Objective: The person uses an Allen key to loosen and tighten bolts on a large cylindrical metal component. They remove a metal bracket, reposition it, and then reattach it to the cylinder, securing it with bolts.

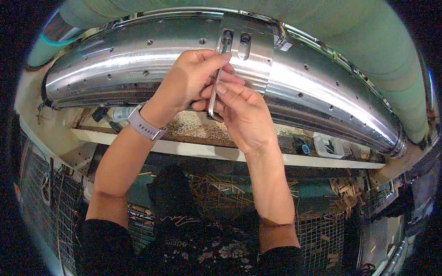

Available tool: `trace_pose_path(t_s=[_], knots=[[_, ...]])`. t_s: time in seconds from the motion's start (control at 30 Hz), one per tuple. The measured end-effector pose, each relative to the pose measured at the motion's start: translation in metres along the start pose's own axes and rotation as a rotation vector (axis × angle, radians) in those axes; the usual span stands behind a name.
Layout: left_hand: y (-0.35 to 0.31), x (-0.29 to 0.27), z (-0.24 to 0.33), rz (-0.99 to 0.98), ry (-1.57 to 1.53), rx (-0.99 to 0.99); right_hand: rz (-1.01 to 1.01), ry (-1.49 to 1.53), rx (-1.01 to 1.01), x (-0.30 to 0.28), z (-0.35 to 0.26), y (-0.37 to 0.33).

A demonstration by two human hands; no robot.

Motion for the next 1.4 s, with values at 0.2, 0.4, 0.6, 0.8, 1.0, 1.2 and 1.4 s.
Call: trace_pose_path(t_s=[0.2,0.4,0.6,0.8,1.0,1.2,1.4], knots=[[-0.007,0.004,0.009,0.0,-0.014,0.04,0.123,-0.027,0.078,0.003,-0.011,0.001],[-0.006,0.003,0.009,-0.008,0.082,0.052,0.07,-0.143,0.162,0.001,-0.019,0.009],[-0.006,0.002,0.005,-0.037,-0.065,0.032,0.099,-0.124,0.173,0.011,-0.02,0.008],[-0.007,0.002,0.011,-0.025,-0.044,0.015,0.014,-0.125,0.172,0.003,-0.021,0.013],[-0.005,-0.002,0.007,-0.042,0.005,0.044,0.121,-0.168,0.167,0.013,-0.023,0.013],[-0.002,-0.001,0.001,-0.061,-0.122,0.059,0.092,-0.131,0.168,0.012,-0.024,0.008],[-0.007,-0.001,0.008,-0.037,-0.083,0.023,0.075,-0.086,0.144,0.004,-0.018,0.01]])
Point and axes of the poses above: each hand's wrist, its own y-axis towards the middle knuckle, its own x-axis out of the palm, z = x × y, the point moved 3 cm from there along y, towards the middle knuckle, and after that the axes turned 9 degrees about -z, right-handed, at the moved point
